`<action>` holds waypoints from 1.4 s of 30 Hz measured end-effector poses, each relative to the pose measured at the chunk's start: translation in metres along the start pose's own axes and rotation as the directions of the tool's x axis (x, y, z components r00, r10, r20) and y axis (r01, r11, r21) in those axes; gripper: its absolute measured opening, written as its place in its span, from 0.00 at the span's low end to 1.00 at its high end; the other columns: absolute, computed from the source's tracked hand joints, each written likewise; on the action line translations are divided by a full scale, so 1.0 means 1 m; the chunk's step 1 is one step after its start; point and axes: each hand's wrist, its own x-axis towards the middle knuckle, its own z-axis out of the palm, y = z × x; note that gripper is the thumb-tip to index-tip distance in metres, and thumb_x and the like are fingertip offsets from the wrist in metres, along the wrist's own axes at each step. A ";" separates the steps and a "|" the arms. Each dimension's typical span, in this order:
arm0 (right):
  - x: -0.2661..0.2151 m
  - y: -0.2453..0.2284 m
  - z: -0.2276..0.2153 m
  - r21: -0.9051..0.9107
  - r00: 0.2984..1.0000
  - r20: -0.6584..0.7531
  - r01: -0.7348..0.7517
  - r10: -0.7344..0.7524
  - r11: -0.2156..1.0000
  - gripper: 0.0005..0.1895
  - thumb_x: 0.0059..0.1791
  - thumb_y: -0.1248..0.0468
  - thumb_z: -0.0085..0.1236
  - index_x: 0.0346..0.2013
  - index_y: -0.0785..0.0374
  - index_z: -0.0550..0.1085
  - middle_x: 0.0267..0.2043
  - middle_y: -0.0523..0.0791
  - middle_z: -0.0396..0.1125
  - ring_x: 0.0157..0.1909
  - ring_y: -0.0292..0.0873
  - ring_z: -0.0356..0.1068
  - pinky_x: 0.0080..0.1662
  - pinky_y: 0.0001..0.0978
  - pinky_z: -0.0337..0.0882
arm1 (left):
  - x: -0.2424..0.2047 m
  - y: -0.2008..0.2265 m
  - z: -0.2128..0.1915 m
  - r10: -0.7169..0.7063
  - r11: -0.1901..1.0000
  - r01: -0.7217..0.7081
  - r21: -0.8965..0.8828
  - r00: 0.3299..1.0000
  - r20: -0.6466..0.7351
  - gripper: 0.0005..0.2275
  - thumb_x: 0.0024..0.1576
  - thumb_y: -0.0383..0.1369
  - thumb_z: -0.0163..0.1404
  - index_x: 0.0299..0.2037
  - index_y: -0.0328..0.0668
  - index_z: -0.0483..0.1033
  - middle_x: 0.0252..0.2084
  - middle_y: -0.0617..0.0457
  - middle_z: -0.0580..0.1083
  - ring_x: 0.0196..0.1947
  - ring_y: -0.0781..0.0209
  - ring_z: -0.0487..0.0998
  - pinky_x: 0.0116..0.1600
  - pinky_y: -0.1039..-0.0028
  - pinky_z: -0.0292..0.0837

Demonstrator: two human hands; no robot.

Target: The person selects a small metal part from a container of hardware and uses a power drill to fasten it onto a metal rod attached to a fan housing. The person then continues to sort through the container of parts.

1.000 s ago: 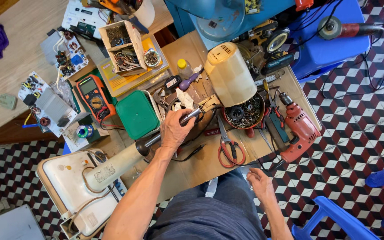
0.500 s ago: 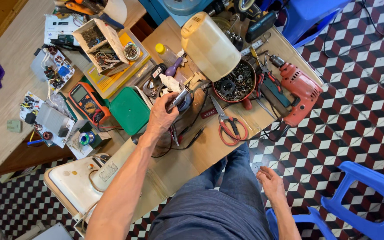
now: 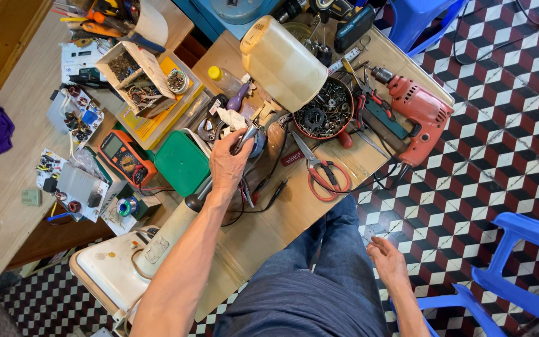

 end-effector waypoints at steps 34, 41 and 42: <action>0.007 -0.012 -0.005 -0.025 0.998 -0.007 0.058 -0.058 0.998 0.27 0.49 0.63 0.54 0.62 0.71 0.70 0.58 0.54 0.73 0.58 0.47 0.73 0.58 0.35 0.72 | 0.014 -0.005 0.008 0.042 0.999 -0.041 -0.016 0.993 0.113 0.16 0.56 0.40 0.58 0.52 0.47 0.79 0.42 0.47 0.75 0.42 0.55 0.77 0.49 0.67 0.73; 0.009 -0.012 -0.002 -0.054 0.999 -0.015 0.048 -0.049 0.997 0.27 0.49 0.63 0.54 0.62 0.71 0.71 0.57 0.54 0.74 0.57 0.47 0.74 0.57 0.36 0.72 | 0.015 -0.013 0.010 0.090 0.996 -0.088 -0.024 0.990 0.106 0.16 0.57 0.40 0.58 0.52 0.45 0.79 0.41 0.46 0.75 0.42 0.53 0.76 0.49 0.66 0.72; 0.011 -0.013 -0.002 -0.038 0.998 -0.008 0.064 -0.065 0.997 0.27 0.49 0.63 0.54 0.61 0.71 0.71 0.57 0.54 0.74 0.57 0.47 0.74 0.57 0.36 0.72 | 0.016 -0.013 0.010 0.086 0.996 -0.084 -0.021 0.990 0.112 0.16 0.57 0.40 0.58 0.52 0.45 0.79 0.41 0.46 0.76 0.42 0.53 0.76 0.48 0.66 0.72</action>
